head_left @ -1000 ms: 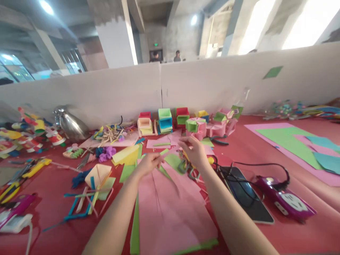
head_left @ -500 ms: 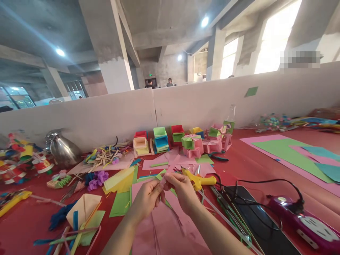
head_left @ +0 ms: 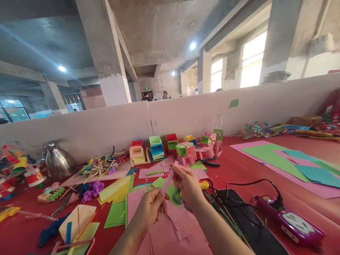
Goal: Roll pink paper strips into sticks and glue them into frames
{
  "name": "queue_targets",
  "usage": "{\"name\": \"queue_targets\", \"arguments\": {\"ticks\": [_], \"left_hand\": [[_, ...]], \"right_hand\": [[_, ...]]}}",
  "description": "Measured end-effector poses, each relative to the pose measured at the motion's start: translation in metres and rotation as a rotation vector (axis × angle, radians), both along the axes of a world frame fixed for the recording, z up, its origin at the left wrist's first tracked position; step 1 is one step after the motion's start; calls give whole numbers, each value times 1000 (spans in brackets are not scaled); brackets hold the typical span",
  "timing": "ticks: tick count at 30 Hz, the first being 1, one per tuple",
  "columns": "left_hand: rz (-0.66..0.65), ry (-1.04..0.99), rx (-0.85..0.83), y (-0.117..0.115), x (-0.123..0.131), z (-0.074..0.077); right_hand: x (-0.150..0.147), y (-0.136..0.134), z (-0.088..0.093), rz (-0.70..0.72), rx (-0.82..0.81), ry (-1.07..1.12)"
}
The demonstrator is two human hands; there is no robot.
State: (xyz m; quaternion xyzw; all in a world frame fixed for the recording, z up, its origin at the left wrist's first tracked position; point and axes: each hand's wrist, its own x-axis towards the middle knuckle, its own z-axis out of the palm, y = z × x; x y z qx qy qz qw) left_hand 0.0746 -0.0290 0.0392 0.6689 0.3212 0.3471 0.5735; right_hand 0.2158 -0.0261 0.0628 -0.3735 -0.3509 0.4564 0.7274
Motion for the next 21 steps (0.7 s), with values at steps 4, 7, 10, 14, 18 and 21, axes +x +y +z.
{"name": "queue_targets", "arguments": {"ticks": [4, 7, 10, 14, 18, 21], "left_hand": [[56, 31, 22, 1, 5, -6], [11, 44, 0, -3, 5, -7], [-96, 111, -54, -7, 4, -6], [-128, 105, -101, -7, 4, -8], [-56, -29, -106, 1, 6, -11], [-46, -66, -113, 5, 7, -13]], "right_hand": [[-14, -2, -11, 80, -40, -56], [-6, 0, -10, 68, -46, -58], [19, 6, -6, -35, -39, -24], [30, 9, -9, -36, -60, -53], [0, 3, -18, 124, -85, -156], [-12, 0, -20, 179, -82, -190]]}}
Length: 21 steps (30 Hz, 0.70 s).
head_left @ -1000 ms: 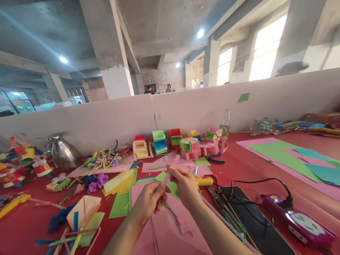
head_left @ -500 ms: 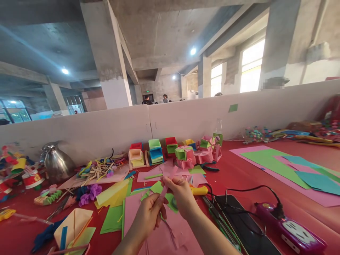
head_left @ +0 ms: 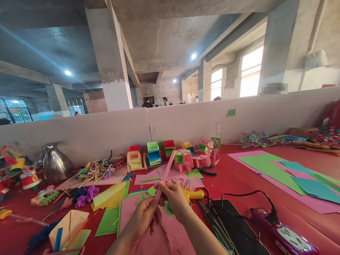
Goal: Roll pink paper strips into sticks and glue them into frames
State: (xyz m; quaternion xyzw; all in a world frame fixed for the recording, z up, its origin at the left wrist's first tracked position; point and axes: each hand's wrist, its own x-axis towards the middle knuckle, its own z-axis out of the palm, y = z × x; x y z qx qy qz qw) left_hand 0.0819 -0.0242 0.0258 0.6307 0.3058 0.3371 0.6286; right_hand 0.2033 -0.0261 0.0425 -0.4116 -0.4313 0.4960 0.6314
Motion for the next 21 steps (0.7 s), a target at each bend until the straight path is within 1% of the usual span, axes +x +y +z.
{"name": "queue_targets", "arguments": {"ticks": [2, 6, 8, 10, 13, 15, 17, 19, 21], "left_hand": [[-21, 17, -24, 0, 0, -1], [-88, 92, -86, -2, -3, 1], [-100, 119, -90, -1, -4, 1], [-65, 109, -76, 1, -4, 1], [2, 55, -62, 5, -4, -1], [-2, 36, -65, 6, -5, -1], [-38, 39, -86, 6, -6, -1], [-94, 70, -109, 5, -7, -2], [-163, 126, -115, 4, -7, -3]], "right_hand": [[6, 2, 0, -42, 8, 1], [34, 13, -1, -178, 10, 35], [42, 17, -2, -205, 3, 42], [38, 17, -3, -190, -1, 32], [20, 10, -4, -119, -3, 0], [10, 6, -4, -93, -1, -14], [11, 5, -2, -115, 9, -8], [26, 8, 1, -181, 19, 17], [51, 12, 5, -266, 24, 50]]}}
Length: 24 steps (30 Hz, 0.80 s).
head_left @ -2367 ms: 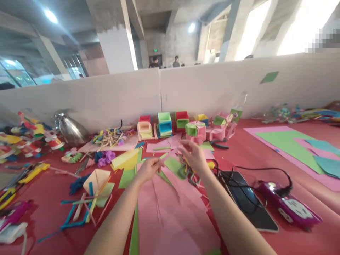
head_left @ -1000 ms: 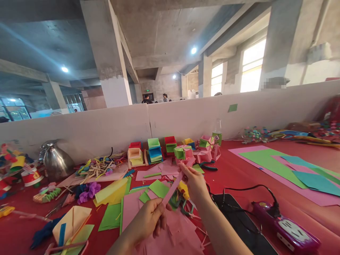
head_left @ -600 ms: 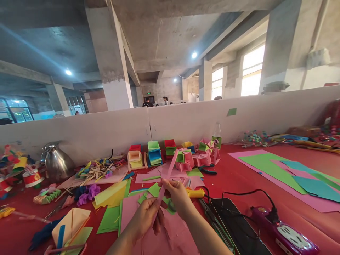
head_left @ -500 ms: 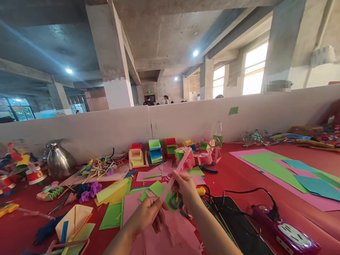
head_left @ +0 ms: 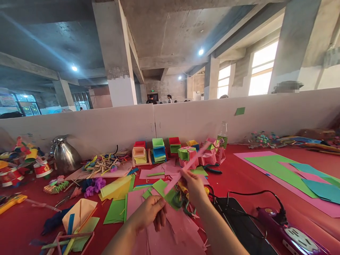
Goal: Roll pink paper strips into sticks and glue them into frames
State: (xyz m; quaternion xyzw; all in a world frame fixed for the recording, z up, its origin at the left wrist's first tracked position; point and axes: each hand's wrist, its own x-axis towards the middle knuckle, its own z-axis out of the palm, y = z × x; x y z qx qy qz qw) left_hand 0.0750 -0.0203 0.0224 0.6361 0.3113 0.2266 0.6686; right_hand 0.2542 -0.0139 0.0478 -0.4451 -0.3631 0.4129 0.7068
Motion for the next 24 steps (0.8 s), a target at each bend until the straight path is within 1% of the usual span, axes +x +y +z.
{"name": "queue_targets", "arguments": {"ticks": [1, 2, 4, 5, 7, 8, 11, 14, 16, 18, 20, 24], "left_hand": [[-21, 22, 3, 0, 0, -1], [-15, 28, 9, -1, 0, -2], [76, -9, 21, 0, 0, -1], [140, -48, 33, 1, -1, -1], [230, -135, 84, 2, -2, 2], [238, -174, 120, 2, -2, 4], [192, -236, 217, 1, -1, 8], [187, -227, 201, 0, 1, 7], [231, -238, 154, 2, 2, 4], [283, -271, 121, 5, 2, 2], [324, -305, 106, 9, 1, -1], [369, -339, 104, 16, -1, -3]], "right_hand": [[13, 2, 2, -38, 2, 11], [24, 3, 3, -62, 5, 14], [35, 5, 4, -74, 6, 8], [34, 5, 3, -52, 4, -6], [21, 3, -1, 25, 1, -49], [11, 2, -3, 71, 2, -76], [-19, -2, -7, 171, 15, -155], [-32, -7, -6, 193, 17, -206], [-30, -8, -3, 153, 14, -215], [-23, -7, 0, 90, 1, -212], [-15, -5, 1, 60, -25, -223], [-3, -4, 4, 138, -77, -341]]}}
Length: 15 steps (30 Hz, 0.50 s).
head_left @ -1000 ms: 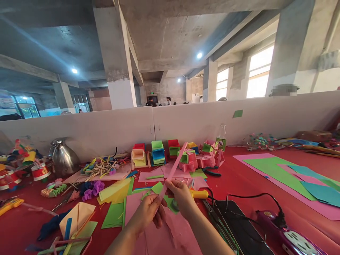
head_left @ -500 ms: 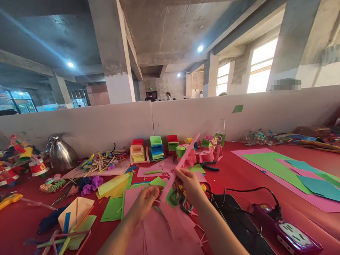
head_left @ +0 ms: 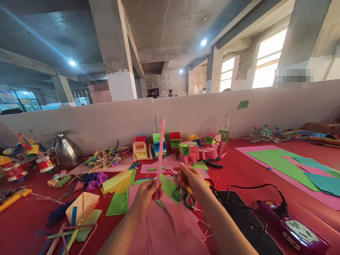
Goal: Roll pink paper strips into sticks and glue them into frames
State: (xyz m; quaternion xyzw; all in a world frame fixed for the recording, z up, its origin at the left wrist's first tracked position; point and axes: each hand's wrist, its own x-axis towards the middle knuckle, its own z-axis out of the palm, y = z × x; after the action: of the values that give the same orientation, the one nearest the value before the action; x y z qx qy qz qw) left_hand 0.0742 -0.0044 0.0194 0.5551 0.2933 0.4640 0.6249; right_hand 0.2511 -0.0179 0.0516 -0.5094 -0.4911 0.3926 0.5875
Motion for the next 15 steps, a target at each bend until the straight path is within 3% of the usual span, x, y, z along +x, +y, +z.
{"name": "queue_targets", "arguments": {"ticks": [8, 15], "left_hand": [[-39, 107, 87, -13, 4, 5], [-105, 209, 121, -17, 5, 4]], "right_hand": [[-26, -10, -2, 141, 106, -233], [-27, -8, -5, 90, 131, -224]]}}
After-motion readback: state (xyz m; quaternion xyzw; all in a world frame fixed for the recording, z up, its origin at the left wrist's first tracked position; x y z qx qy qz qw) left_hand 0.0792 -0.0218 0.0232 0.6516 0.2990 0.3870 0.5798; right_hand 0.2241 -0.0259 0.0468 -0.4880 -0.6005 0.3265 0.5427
